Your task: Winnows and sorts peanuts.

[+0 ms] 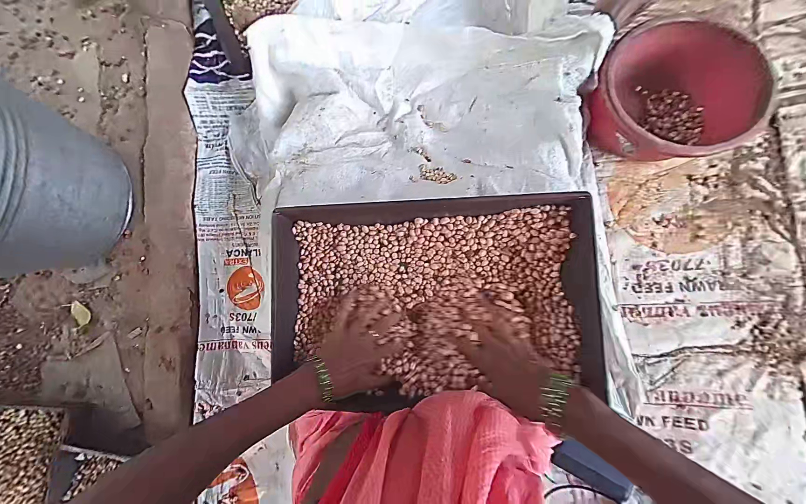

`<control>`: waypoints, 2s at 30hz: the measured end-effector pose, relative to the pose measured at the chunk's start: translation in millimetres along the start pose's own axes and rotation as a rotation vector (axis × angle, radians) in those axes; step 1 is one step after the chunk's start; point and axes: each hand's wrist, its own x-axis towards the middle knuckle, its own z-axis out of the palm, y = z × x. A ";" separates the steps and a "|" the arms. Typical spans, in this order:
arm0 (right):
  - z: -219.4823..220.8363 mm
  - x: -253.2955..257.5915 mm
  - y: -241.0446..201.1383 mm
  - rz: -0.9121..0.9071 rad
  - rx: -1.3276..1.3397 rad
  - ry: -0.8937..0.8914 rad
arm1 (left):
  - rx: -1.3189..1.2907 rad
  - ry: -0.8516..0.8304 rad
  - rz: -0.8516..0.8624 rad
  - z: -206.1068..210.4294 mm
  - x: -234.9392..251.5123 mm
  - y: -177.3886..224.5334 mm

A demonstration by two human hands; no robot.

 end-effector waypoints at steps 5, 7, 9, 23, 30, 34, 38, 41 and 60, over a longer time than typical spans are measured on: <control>-20.6 92.2 -46.9 -0.336 -0.130 0.161 | 0.123 0.038 -0.436 -20.2 -0.6 -49.8; -42.0 108.5 -37.8 -0.309 -0.207 0.281 | 0.107 0.020 -0.537 -32.4 31.7 -55.3; -54.5 103.5 -9.5 -0.278 -0.233 0.441 | 0.043 0.049 -0.557 -46.0 63.9 -41.0; 6.4 42.3 -32.4 -0.223 0.045 0.046 | 0.230 0.356 -0.181 9.2 -10.9 -51.2; -54.0 90.9 14.5 -0.196 -0.185 0.637 | -0.158 0.554 -0.441 -30.5 92.6 -31.0; -51.0 24.2 59.2 -0.007 -0.174 0.480 | -0.117 0.223 -0.153 -33.5 102.1 28.3; -18.9 -19.9 41.1 0.101 -0.032 0.081 | -0.051 -0.016 0.032 -5.0 43.2 23.3; -5.2 7.9 -0.9 -0.030 -0.010 -0.023 | 0.061 0.175 -0.149 9.3 -11.8 -10.9; -2.4 -11.8 26.2 0.002 0.052 0.159 | 0.074 0.328 0.078 16.4 31.0 14.3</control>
